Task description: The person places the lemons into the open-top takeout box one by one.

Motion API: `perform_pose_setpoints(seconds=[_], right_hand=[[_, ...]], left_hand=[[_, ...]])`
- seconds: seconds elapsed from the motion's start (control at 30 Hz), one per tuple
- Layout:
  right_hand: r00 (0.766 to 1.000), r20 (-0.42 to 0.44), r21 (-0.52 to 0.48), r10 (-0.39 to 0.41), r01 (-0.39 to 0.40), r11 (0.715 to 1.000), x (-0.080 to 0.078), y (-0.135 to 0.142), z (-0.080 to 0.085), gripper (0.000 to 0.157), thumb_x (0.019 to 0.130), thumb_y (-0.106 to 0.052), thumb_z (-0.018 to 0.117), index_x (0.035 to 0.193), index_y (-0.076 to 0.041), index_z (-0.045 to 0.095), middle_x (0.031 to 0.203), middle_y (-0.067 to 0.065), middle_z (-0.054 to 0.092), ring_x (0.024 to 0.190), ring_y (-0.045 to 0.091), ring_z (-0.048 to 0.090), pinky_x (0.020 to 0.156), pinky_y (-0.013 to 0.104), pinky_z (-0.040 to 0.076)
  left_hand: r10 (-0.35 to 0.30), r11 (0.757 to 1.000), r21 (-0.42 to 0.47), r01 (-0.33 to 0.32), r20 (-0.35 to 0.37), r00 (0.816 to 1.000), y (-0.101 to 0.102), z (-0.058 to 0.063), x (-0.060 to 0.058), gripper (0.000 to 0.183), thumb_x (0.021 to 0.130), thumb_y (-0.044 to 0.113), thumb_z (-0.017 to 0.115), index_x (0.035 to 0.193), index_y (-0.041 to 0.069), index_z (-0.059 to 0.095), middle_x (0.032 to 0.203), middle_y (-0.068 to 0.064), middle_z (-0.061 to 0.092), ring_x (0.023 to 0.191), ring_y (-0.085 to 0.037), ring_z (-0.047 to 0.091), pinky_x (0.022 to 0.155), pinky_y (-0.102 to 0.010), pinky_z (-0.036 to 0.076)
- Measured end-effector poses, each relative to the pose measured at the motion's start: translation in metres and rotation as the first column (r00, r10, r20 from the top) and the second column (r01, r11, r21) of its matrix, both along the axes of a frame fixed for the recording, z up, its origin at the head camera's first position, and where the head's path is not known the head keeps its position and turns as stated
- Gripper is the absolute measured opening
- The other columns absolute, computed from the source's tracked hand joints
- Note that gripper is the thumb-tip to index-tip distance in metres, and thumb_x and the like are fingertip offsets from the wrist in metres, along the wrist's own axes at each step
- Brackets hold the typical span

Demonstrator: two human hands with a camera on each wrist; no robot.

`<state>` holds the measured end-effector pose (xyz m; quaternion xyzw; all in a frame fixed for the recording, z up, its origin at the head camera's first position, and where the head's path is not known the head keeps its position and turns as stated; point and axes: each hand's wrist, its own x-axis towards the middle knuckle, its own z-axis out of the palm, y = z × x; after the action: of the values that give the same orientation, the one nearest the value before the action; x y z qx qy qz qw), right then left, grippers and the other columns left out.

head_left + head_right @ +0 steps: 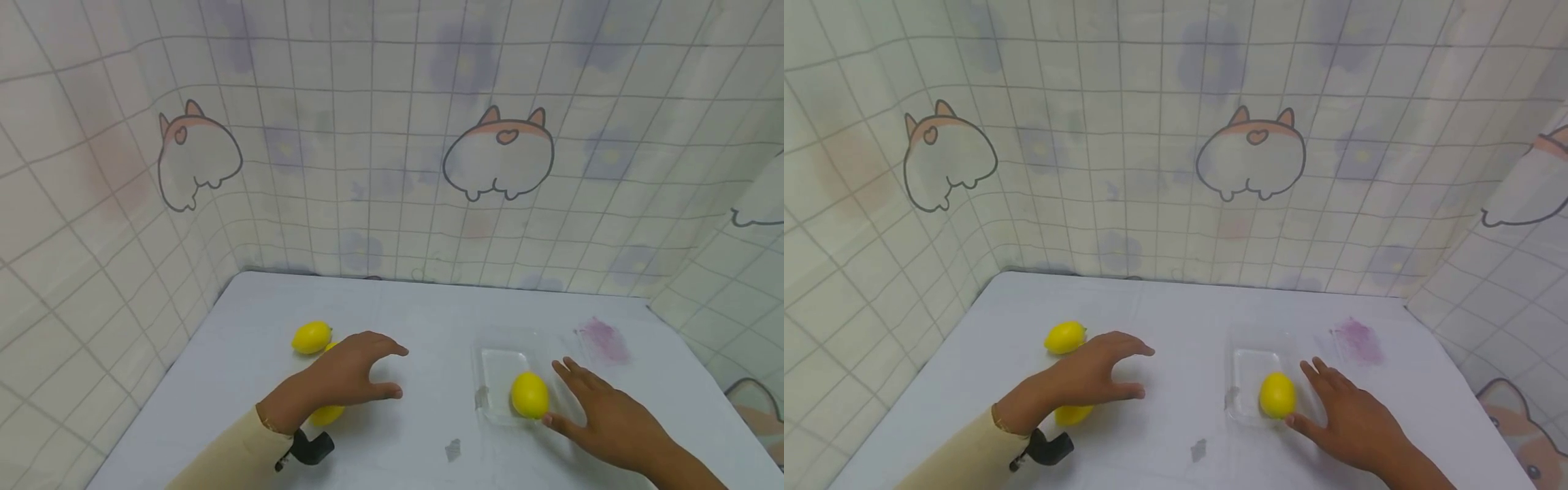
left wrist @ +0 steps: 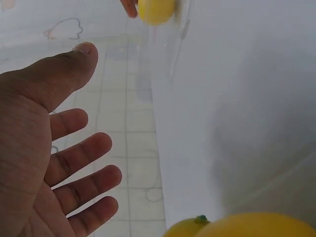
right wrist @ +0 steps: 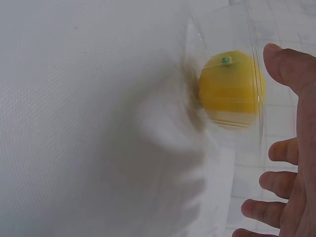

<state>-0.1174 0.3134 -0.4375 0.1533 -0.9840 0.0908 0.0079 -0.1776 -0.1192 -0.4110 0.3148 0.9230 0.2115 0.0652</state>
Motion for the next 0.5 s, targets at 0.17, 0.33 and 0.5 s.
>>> perform_pose_setpoints(seconds=[0.17,0.33,0.5], right_hand=[[1.0,0.001,0.005,-0.001,0.001,1.0,0.0,0.0,0.002,0.099,0.088,-0.077,0.057,0.156,-0.007,0.041,0.156,0.026,0.04,0.129,0.05,0.051,0.085,0.068,0.051],[1.0,-0.004,0.006,0.002,-0.002,1.0,0.0,0.001,0.001,0.098,0.088,-0.075,0.06,0.155,-0.007,0.041,0.155,0.026,0.041,0.129,0.05,0.052,0.083,0.067,0.052],[1.0,0.005,0.006,-0.009,0.009,1.0,0.0,0.001,-0.001,0.1,0.088,-0.078,0.056,0.156,-0.007,0.041,0.156,0.026,0.04,0.129,0.05,0.051,0.084,0.068,0.052]], left_hand=[[0.034,0.999,0.018,-0.034,0.022,0.999,-0.022,0.0,0.006,0.059,0.088,0.056,0.076,0.139,0.031,0.062,0.141,0.013,0.057,0.136,-0.017,0.047,0.113,-0.046,0.039],[0.055,0.998,0.022,-0.055,0.029,0.998,-0.037,0.0,0.01,0.058,0.088,0.052,0.077,0.139,0.027,0.063,0.139,0.011,0.059,0.135,-0.017,0.048,0.113,-0.045,0.04],[0.091,0.995,0.035,-0.093,0.041,0.995,-0.047,0.0,0.012,0.055,0.088,0.047,0.08,0.137,0.027,0.064,0.137,0.012,0.06,0.133,-0.016,0.049,0.112,-0.046,0.041]])
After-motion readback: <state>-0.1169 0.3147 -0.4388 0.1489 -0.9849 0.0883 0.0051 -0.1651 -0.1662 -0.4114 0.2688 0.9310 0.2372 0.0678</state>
